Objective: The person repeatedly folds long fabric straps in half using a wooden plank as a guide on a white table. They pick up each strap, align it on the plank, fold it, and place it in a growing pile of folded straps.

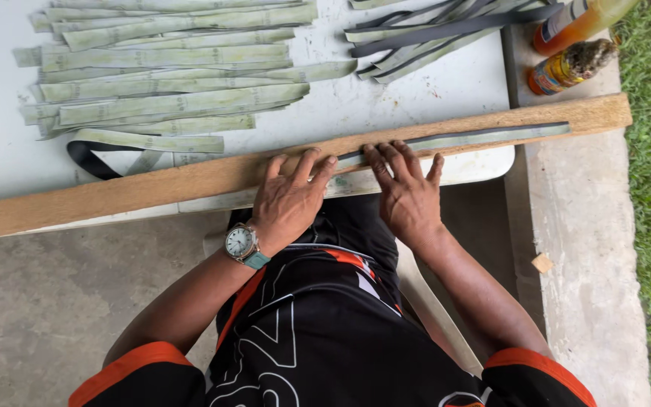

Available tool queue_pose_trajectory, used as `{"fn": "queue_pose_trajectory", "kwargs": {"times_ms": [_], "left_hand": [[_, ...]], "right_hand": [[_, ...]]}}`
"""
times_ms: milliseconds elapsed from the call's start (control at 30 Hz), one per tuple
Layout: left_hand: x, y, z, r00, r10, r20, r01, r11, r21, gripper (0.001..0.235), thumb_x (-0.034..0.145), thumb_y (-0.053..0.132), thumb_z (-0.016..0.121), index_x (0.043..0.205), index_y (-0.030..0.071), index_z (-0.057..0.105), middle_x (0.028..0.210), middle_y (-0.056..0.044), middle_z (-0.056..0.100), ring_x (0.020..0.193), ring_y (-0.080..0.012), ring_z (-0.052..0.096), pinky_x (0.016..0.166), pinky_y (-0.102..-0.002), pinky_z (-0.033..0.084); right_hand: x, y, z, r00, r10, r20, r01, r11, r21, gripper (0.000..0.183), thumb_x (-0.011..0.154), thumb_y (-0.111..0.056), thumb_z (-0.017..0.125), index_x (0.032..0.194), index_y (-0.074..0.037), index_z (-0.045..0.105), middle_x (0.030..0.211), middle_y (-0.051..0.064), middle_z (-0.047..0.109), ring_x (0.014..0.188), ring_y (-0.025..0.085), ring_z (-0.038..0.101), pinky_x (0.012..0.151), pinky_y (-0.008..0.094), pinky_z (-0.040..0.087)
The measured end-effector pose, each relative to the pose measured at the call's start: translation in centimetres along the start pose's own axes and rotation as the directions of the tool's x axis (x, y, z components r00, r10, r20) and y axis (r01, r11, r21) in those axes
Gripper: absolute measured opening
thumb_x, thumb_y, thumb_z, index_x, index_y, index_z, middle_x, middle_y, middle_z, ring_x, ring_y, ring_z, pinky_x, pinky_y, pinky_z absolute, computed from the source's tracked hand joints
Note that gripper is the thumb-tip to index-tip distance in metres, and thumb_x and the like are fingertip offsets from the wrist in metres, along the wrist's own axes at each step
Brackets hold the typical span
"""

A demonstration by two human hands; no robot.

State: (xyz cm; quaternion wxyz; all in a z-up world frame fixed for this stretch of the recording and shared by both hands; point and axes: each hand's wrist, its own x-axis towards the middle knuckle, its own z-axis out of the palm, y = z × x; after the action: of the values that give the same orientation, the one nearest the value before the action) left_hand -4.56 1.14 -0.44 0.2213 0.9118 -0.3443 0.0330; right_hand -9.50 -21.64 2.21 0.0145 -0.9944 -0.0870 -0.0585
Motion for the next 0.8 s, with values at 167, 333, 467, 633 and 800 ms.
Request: {"fn": "queue_pose_trajectory", "kwargs": {"times_ms": [167,333,467,633,800], "left_hand": [[-0.2,0.4,-0.3,0.997,0.051,-0.057,-0.048,0.998,0.044,0.047,0.096,0.017,0.065,0.142,0.011,0.061,0.141,-0.012,0.056,0.088,-0.0218,0.072,0.106,-0.053,0.041],[-0.4,0.5,-0.5,0.998,0.055,-0.041,-0.051,0.995,0.081,0.047,0.096,0.021,0.064,0.141,0.011,0.061,0.141,-0.015,0.056,0.091,-0.0244,0.072,0.103,-0.051,0.042],[-0.3,0.6,-0.4,0.999,0.033,-0.002,-0.033,0.993,0.111,0.046,0.098,0.022,0.064,0.143,0.011,0.06,0.143,-0.016,0.055,0.09,-0.0243,0.072,0.105,-0.05,0.042],[-0.1,0.6,-0.4,0.997,0.074,-0.024,-0.069,0.987,0.146,0.048,0.096,0.025,0.062,0.142,0.009,0.06,0.142,-0.016,0.055,0.102,-0.0254,0.072,0.102,-0.046,0.042],[0.1,0.7,-0.9,0.998,0.045,0.046,-0.051,0.99,0.132,0.048,0.098,0.026,0.062,0.142,0.008,0.059,0.14,-0.016,0.055,0.102,-0.0248,0.071,0.102,-0.045,0.042]], "right_hand": [[-1.1,3.3,-0.2,0.994,0.102,-0.024,-0.102,0.995,-0.002,0.065,0.092,-0.006,0.048,0.155,-0.022,0.049,0.152,0.005,0.051,0.145,0.03,0.043,0.108,0.08,0.024],[-2.2,6.5,-0.3,0.983,0.181,-0.037,-0.181,0.983,0.005,0.068,0.089,-0.003,0.045,0.154,-0.022,0.051,0.153,0.005,0.052,0.144,0.033,0.042,0.108,0.082,0.023],[-2.6,8.4,-0.3,0.972,0.229,-0.058,-0.23,0.973,-0.011,0.066,0.091,-0.004,0.046,0.153,-0.023,0.051,0.154,0.004,0.051,0.145,0.034,0.042,0.107,0.083,0.023],[-3.0,11.6,-1.5,0.938,0.345,-0.033,-0.346,0.937,-0.041,0.078,0.081,0.003,0.049,0.154,-0.022,0.049,0.156,0.004,0.048,0.146,0.036,0.039,0.105,0.084,0.022],[-3.6,14.3,-2.3,0.907,0.421,-0.003,-0.421,0.907,-0.02,0.088,0.074,0.007,0.05,0.156,-0.023,0.045,0.159,0.004,0.045,0.15,0.037,0.033,0.106,0.085,0.019]]}}
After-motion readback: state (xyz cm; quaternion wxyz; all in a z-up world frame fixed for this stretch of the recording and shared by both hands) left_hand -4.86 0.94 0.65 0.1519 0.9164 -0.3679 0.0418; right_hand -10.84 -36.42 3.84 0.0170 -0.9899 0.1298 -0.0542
